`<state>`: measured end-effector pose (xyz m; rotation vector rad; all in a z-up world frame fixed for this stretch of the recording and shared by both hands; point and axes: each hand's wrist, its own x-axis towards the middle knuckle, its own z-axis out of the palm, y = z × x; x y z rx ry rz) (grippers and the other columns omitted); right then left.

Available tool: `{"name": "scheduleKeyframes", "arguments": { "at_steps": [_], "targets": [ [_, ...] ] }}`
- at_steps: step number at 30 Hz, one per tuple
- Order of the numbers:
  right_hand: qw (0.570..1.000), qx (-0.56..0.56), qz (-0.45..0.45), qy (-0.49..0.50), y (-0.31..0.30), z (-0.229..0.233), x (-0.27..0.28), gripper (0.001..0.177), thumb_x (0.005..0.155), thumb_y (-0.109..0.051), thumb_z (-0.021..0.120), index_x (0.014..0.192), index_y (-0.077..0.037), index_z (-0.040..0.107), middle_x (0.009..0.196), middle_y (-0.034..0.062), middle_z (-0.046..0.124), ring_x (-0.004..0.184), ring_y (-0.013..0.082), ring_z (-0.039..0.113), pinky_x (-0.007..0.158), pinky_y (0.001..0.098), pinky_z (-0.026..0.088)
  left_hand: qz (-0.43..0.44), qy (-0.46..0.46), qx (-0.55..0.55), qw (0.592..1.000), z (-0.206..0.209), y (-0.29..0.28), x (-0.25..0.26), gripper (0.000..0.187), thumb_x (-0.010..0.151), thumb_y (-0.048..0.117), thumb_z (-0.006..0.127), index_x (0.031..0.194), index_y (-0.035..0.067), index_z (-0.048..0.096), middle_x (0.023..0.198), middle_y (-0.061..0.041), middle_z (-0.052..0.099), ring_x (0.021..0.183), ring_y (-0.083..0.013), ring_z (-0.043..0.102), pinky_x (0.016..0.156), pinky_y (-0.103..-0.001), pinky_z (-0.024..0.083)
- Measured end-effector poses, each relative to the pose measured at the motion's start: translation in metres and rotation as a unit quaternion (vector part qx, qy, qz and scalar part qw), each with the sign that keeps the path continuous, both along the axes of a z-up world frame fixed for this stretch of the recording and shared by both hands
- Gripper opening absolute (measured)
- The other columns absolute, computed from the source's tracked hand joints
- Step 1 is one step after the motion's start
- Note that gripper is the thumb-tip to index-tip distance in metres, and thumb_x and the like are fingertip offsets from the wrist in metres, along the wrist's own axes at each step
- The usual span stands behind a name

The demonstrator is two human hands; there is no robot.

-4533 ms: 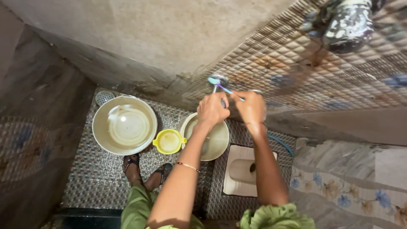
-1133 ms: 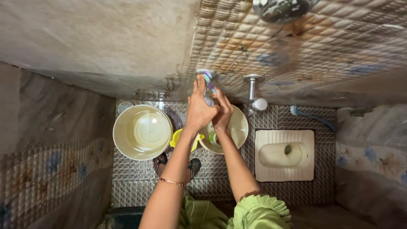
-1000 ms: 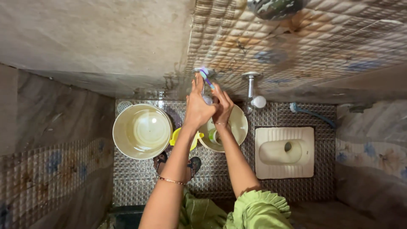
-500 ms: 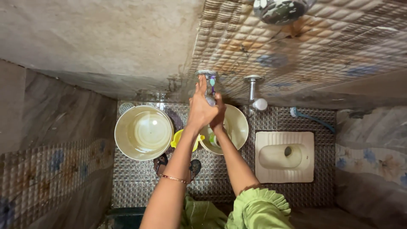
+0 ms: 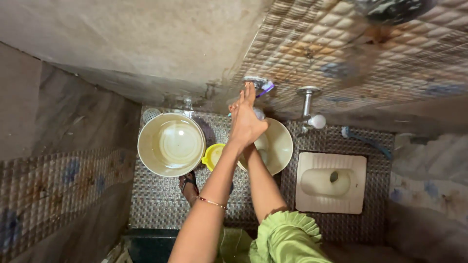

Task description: Cleaning buckets and bathroom fixtures using a toothbrush and water in a bathroom.

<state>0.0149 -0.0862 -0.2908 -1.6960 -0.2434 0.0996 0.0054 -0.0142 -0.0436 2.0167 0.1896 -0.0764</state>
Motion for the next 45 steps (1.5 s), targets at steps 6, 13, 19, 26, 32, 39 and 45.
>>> {"name": "scheduleKeyframes", "arguments": {
  "at_steps": [6, 13, 19, 26, 32, 39, 45],
  "targets": [
    [1.000, -0.009, 0.005, 0.000, 0.003, 0.040, -0.002, 0.034, 0.114, -0.018, 0.052, 0.144, -0.004, 0.044, 0.119, 0.0033, 0.049, 0.112, 0.0181, 0.050, 0.109, 0.0348, 0.047, 0.007, 0.005, -0.011, 1.000, 0.014, 0.001, -0.003, 0.108, 0.061, 0.012, 0.071, 0.159, 0.001, 0.025, 0.166, -0.019, 0.029, 0.153, -0.0380, 0.027, 0.124, -0.049, 0.019],
    [1.000, -0.021, 0.015, 0.000, -0.001, 0.055, -0.003, 0.035, 0.113, -0.018, 0.052, 0.144, -0.004, 0.044, 0.119, 0.0032, 0.049, 0.112, 0.0180, 0.050, 0.108, 0.0348, 0.047, -0.002, 0.024, -0.030, 0.999, 0.011, -0.003, 0.005, 0.109, 0.065, 0.013, 0.072, 0.161, 0.003, 0.019, 0.169, -0.015, 0.023, 0.157, -0.0348, 0.021, 0.125, -0.054, 0.017],
    [0.999, -0.034, 0.033, 0.024, -0.022, 0.057, -0.040, 0.035, 0.113, -0.018, 0.052, 0.144, -0.004, 0.044, 0.120, 0.0031, 0.049, 0.112, 0.0180, 0.050, 0.108, 0.0348, 0.047, -0.003, 0.061, -0.059, 0.996, 0.026, 0.001, -0.006, 0.109, 0.067, 0.014, 0.073, 0.161, 0.006, 0.019, 0.170, -0.011, 0.019, 0.156, -0.0324, 0.020, 0.122, -0.062, 0.016],
    [0.996, -0.055, 0.061, 0.026, -0.067, 0.080, -0.057, 0.035, 0.113, -0.018, 0.052, 0.145, -0.004, 0.044, 0.120, 0.0030, 0.050, 0.113, 0.0179, 0.050, 0.108, 0.0348, 0.046, -0.004, 0.047, -0.064, 0.997, 0.021, 0.000, -0.003, 0.107, 0.068, 0.016, 0.073, 0.160, 0.004, 0.020, 0.169, -0.013, 0.019, 0.157, -0.0322, 0.020, 0.122, -0.062, 0.018],
    [0.994, -0.077, 0.073, 0.030, -0.095, 0.088, -0.068, 0.036, 0.113, -0.018, 0.052, 0.145, -0.004, 0.044, 0.120, 0.0030, 0.050, 0.113, 0.0178, 0.050, 0.107, 0.0347, 0.046, -0.014, 0.056, -0.081, 0.995, 0.029, 0.006, -0.003, 0.107, 0.067, 0.015, 0.074, 0.159, 0.003, 0.020, 0.169, -0.015, 0.018, 0.155, -0.0331, 0.021, 0.119, -0.064, 0.020],
    [0.992, -0.083, 0.082, 0.037, -0.098, 0.103, -0.072, 0.036, 0.112, -0.018, 0.052, 0.145, -0.004, 0.044, 0.120, 0.0029, 0.050, 0.113, 0.0177, 0.051, 0.107, 0.0347, 0.046, 0.030, 0.013, -0.106, 0.994, 0.017, -0.008, -0.003, 0.103, 0.066, 0.014, 0.074, 0.157, 0.002, 0.027, 0.167, -0.017, 0.025, 0.153, -0.0329, 0.030, 0.119, -0.060, 0.024],
    [0.990, -0.098, 0.088, 0.039, -0.108, 0.107, -0.070, 0.037, 0.112, -0.019, 0.052, 0.145, -0.004, 0.044, 0.120, 0.0028, 0.050, 0.113, 0.0176, 0.051, 0.106, 0.0347, 0.046, 0.038, 0.017, -0.104, 0.994, 0.019, -0.010, -0.005, 0.100, 0.066, 0.011, 0.073, 0.155, 0.001, 0.030, 0.165, -0.018, 0.027, 0.150, -0.0321, 0.034, 0.121, -0.048, 0.028]
  ]
}}
